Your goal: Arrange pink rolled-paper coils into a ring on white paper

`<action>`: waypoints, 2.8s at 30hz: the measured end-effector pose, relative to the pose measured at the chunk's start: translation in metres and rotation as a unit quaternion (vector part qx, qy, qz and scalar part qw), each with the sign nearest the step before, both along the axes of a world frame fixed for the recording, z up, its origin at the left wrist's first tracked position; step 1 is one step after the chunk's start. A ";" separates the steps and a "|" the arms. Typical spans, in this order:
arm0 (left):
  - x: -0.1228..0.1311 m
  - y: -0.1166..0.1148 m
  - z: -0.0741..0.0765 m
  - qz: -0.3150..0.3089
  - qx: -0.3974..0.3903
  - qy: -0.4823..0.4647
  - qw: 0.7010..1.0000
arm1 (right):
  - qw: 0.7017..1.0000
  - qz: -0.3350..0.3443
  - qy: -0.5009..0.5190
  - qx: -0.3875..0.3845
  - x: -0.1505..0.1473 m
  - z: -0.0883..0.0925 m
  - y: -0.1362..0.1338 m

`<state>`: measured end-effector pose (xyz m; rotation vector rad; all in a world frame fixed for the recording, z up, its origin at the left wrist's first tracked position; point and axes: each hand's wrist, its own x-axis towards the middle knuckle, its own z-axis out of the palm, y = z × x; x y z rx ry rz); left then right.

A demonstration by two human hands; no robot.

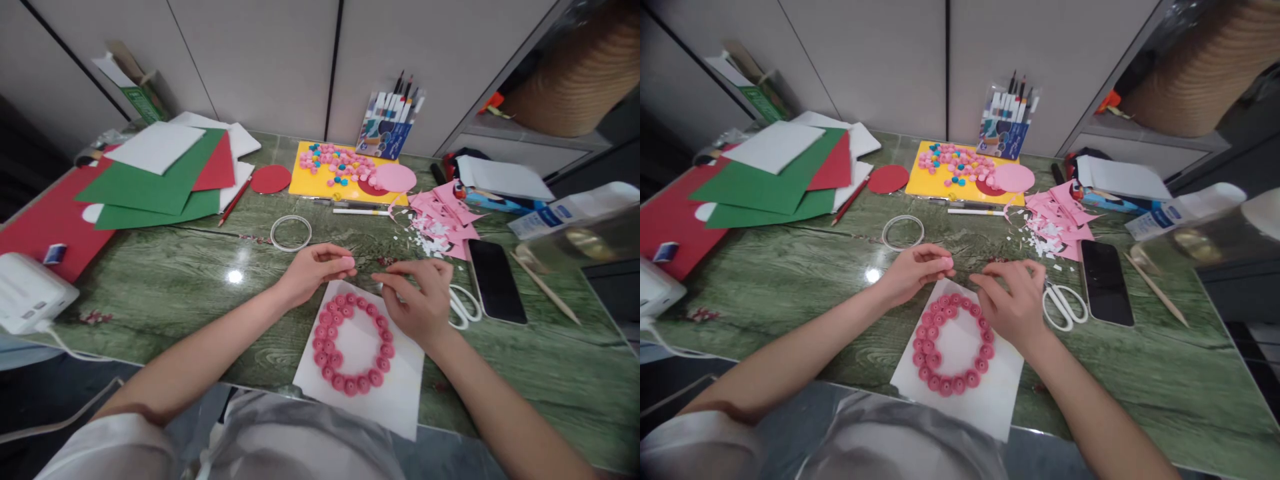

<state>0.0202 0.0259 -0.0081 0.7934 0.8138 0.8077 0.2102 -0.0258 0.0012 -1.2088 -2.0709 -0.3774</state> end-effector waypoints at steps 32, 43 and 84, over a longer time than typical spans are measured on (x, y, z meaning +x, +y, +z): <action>0.002 -0.011 0.003 -0.092 0.034 -0.012 0.995 | 0.990 0.049 0.094 -0.096 -0.015 0.006 -0.008; 0.002 -0.013 0.003 -0.058 0.062 0.018 0.996 | 0.979 0.043 0.128 -0.156 -0.016 0.006 -0.008; 0.010 -0.031 0.010 0.021 0.143 0.167 0.975 | 0.991 0.001 0.074 -0.111 -0.020 0.002 -0.010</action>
